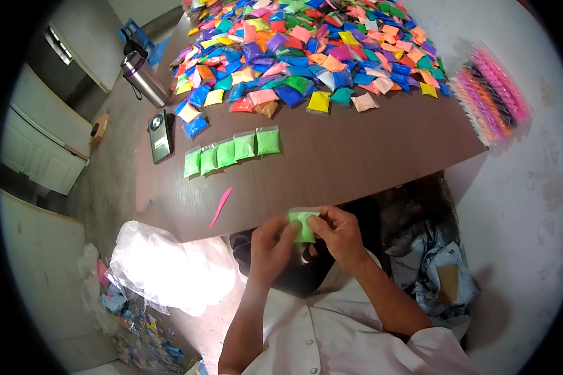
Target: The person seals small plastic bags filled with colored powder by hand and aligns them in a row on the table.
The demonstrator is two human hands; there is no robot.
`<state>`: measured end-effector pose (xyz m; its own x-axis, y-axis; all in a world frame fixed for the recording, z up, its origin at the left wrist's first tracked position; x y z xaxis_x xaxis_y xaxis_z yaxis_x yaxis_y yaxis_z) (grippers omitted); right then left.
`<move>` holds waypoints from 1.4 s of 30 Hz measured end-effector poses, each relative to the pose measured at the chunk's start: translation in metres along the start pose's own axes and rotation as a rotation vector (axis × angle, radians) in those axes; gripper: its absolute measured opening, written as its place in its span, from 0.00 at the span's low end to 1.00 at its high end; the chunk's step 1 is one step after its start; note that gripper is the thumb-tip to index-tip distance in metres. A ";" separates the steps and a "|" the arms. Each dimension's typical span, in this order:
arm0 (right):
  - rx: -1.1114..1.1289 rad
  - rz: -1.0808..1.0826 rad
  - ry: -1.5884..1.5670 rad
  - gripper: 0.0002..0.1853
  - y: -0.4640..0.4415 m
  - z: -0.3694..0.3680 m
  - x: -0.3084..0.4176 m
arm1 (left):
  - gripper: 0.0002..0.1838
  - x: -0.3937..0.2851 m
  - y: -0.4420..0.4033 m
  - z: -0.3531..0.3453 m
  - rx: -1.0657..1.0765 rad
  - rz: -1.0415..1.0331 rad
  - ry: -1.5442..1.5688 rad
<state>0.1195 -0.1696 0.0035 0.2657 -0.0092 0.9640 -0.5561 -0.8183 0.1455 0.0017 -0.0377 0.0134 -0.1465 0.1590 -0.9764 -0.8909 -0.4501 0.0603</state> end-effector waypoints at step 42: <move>0.006 -0.035 -0.167 0.12 -0.057 0.000 0.013 | 0.14 0.014 -0.028 0.009 -0.043 0.092 0.360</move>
<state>0.1546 -0.1232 0.0080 0.4125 -0.0753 0.9078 -0.5394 -0.8233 0.1768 0.0204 -0.0148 0.0005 -0.0581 -0.1993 -0.9782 -0.8612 -0.4856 0.1501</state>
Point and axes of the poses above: each hand's wrist, its own y-axis away from the middle knuckle, its own z-axis out of the back of the hand, x = y × z, the point moved 5 cm from there along -y, towards the middle knuckle, and after that the axes turned 10 degrees about x, right-handed, at the moved point
